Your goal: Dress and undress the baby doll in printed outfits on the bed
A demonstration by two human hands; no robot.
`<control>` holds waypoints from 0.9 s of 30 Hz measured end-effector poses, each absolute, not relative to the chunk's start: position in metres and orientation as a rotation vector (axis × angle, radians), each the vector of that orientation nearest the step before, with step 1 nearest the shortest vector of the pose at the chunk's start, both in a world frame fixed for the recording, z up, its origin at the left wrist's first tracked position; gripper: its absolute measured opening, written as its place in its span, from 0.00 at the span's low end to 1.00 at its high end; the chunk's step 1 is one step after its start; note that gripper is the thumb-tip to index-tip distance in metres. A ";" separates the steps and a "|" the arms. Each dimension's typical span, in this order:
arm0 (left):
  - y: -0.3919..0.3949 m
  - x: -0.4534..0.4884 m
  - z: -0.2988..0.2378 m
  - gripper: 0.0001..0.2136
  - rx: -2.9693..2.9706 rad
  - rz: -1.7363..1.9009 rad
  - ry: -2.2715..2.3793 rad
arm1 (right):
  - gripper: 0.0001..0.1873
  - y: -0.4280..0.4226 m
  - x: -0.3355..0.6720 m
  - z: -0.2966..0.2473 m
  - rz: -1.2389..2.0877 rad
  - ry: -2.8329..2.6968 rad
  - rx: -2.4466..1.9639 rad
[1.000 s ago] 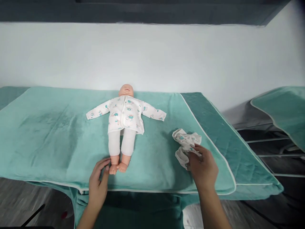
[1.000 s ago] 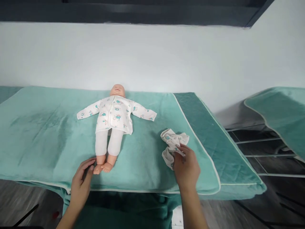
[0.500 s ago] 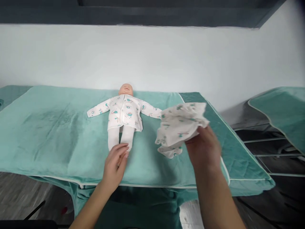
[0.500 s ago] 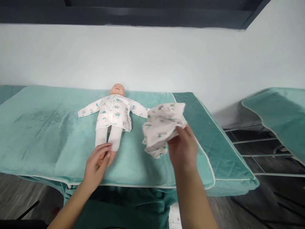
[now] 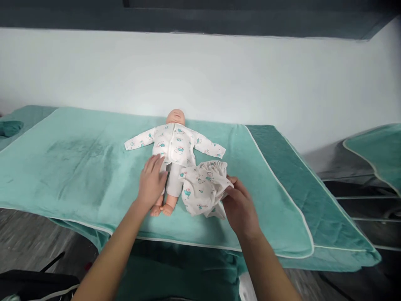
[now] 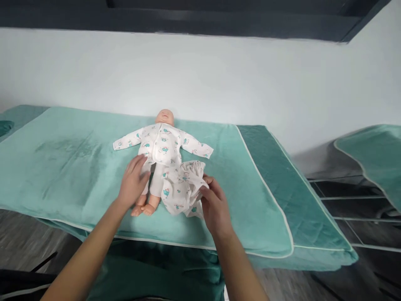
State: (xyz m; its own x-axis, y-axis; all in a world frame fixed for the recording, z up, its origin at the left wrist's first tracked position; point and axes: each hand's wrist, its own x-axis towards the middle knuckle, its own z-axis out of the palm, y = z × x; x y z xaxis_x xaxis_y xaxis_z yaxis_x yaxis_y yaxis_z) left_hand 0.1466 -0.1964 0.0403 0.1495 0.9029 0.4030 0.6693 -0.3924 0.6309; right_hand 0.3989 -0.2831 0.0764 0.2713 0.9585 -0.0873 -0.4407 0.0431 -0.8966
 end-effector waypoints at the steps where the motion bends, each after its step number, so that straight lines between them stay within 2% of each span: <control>1: -0.184 0.147 0.041 0.23 2.139 1.048 1.573 | 0.19 -0.286 0.395 0.075 1.213 -0.671 -1.011; 6: -0.149 0.143 0.042 0.12 1.945 1.164 1.649 | 0.20 -0.296 0.383 0.067 1.253 -0.785 -1.010; 13: -0.190 0.136 0.048 0.11 1.752 1.486 1.414 | 0.19 -0.278 0.371 0.068 1.331 -0.863 -0.953; 18: -0.227 0.137 0.075 0.22 1.447 1.186 0.999 | 0.20 -0.245 0.325 0.088 1.380 -1.163 -0.782; 22: -0.231 0.118 0.083 0.31 1.369 1.309 1.050 | 0.18 -0.229 0.287 0.100 1.358 -1.287 -0.667; 27: -0.233 0.095 0.094 0.17 1.309 1.461 1.148 | 0.17 -0.225 0.267 0.113 1.367 -1.410 -0.606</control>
